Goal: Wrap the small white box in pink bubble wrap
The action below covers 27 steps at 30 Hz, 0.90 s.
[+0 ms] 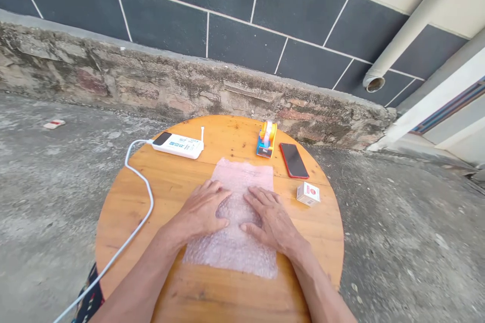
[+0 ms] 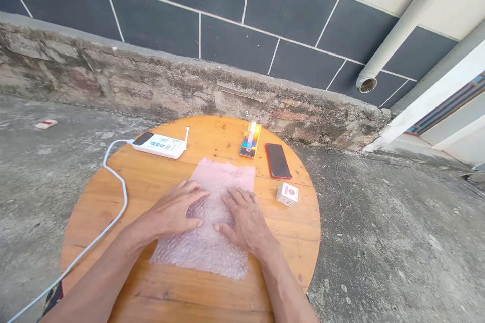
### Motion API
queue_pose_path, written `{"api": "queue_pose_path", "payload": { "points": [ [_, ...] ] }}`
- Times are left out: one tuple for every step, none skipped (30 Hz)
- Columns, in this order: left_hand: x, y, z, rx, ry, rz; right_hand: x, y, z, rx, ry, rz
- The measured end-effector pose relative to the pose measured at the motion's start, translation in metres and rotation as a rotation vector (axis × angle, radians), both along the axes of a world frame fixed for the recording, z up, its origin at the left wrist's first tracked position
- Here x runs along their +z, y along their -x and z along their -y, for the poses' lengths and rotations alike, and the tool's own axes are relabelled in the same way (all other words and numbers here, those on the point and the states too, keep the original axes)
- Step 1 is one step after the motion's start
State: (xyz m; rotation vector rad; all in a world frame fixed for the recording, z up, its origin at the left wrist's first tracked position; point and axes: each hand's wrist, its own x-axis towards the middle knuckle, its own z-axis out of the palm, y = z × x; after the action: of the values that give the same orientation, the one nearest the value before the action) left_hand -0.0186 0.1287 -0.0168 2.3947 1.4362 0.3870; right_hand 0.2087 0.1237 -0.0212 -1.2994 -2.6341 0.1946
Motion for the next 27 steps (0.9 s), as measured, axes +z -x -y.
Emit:
{"api": "queue_pose_path", "payload": {
  "points": [
    [-0.001, 0.0, 0.0, 0.002, -0.002, -0.003, 0.0, -0.004, -0.002, -0.035, -0.013, 0.001],
    [-0.001, 0.0, -0.001, 0.003, -0.005, -0.004, -0.001, -0.009, -0.004, -0.081, -0.035, -0.009],
    [-0.001, 0.0, -0.001, 0.005, -0.007, -0.004, -0.002, -0.013, -0.006, -0.132, -0.062, -0.028],
    [-0.001, 0.0, -0.001, 0.004, -0.008, -0.002, -0.002, -0.017, -0.008, -0.182, -0.088, -0.054],
    [-0.001, -0.001, -0.001, 0.002, -0.008, 0.002, -0.003, -0.019, -0.009, -0.225, -0.114, -0.087],
    [-0.001, -0.001, -0.001, 0.001, -0.009, 0.007, -0.003, -0.021, -0.009, -0.25, -0.133, -0.117],
    [-0.001, -0.002, -0.001, 0.005, -0.011, 0.01, -0.002, -0.02, -0.009, -0.248, -0.144, -0.142],
    [0.0, -0.002, -0.001, 0.013, -0.014, 0.012, -0.002, -0.018, -0.008, -0.218, -0.14, -0.152],
    [0.0, -0.003, -0.001, 0.024, -0.019, 0.01, -0.001, -0.016, -0.006, -0.17, -0.125, -0.147],
    [0.0, -0.004, -0.001, 0.036, -0.025, 0.007, 0.0, -0.013, -0.005, -0.121, -0.103, -0.131],
    [0.0, -0.004, -0.001, 0.045, -0.029, 0.002, 0.001, -0.011, -0.003, -0.08, -0.077, -0.107],
    [-0.001, -0.004, -0.002, 0.048, -0.03, -0.003, 0.002, -0.01, -0.003, -0.055, -0.05, -0.082],
    [-0.001, -0.003, -0.002, 0.043, -0.028, -0.005, 0.002, -0.01, -0.002, -0.049, -0.027, -0.061],
    [-0.002, -0.002, -0.002, 0.032, -0.024, -0.004, 0.003, -0.011, -0.003, -0.059, -0.01, -0.047],
    [-0.002, -0.001, -0.003, 0.018, -0.016, -0.001, 0.003, -0.013, -0.003, -0.075, 0.003, -0.042],
    [-0.002, 0.001, -0.003, 0.003, -0.005, 0.003, 0.003, -0.016, -0.004, -0.09, 0.015, -0.04],
    [-0.002, 0.002, -0.003, -0.012, 0.006, 0.008, 0.003, -0.019, -0.005, -0.104, 0.027, -0.042],
    [-0.002, 0.004, -0.003, -0.027, 0.018, 0.012, 0.004, -0.021, -0.006, -0.115, 0.037, -0.046],
    [-0.001, 0.006, -0.004, -0.039, 0.03, 0.016, 0.005, -0.023, -0.006, -0.123, 0.048, -0.051],
    [-0.001, 0.007, -0.004, -0.048, 0.041, 0.018, 0.006, -0.025, -0.006, -0.13, 0.058, -0.056],
    [-0.002, 0.008, -0.004, -0.054, 0.051, 0.02, 0.007, -0.026, -0.006, -0.136, 0.067, -0.061],
    [-0.002, 0.009, -0.004, -0.058, 0.059, 0.021, 0.007, -0.027, -0.006, -0.141, 0.075, -0.066],
    [-0.003, 0.01, -0.005, -0.059, 0.064, 0.021, 0.008, -0.028, -0.005, -0.146, 0.081, -0.072],
    [-0.003, 0.01, -0.005, -0.058, 0.067, 0.022, 0.008, -0.029, -0.005, -0.15, 0.084, -0.077],
    [-0.004, 0.01, -0.005, -0.058, 0.068, 0.022, 0.007, -0.03, -0.005, -0.153, 0.086, -0.082],
    [-0.005, 0.01, -0.006, -0.056, 0.069, 0.022, 0.007, -0.031, -0.006, -0.155, 0.087, -0.086],
    [-0.005, 0.01, -0.006, -0.054, 0.068, 0.022, 0.007, -0.032, -0.006, -0.156, 0.087, -0.088]
  ]
}}
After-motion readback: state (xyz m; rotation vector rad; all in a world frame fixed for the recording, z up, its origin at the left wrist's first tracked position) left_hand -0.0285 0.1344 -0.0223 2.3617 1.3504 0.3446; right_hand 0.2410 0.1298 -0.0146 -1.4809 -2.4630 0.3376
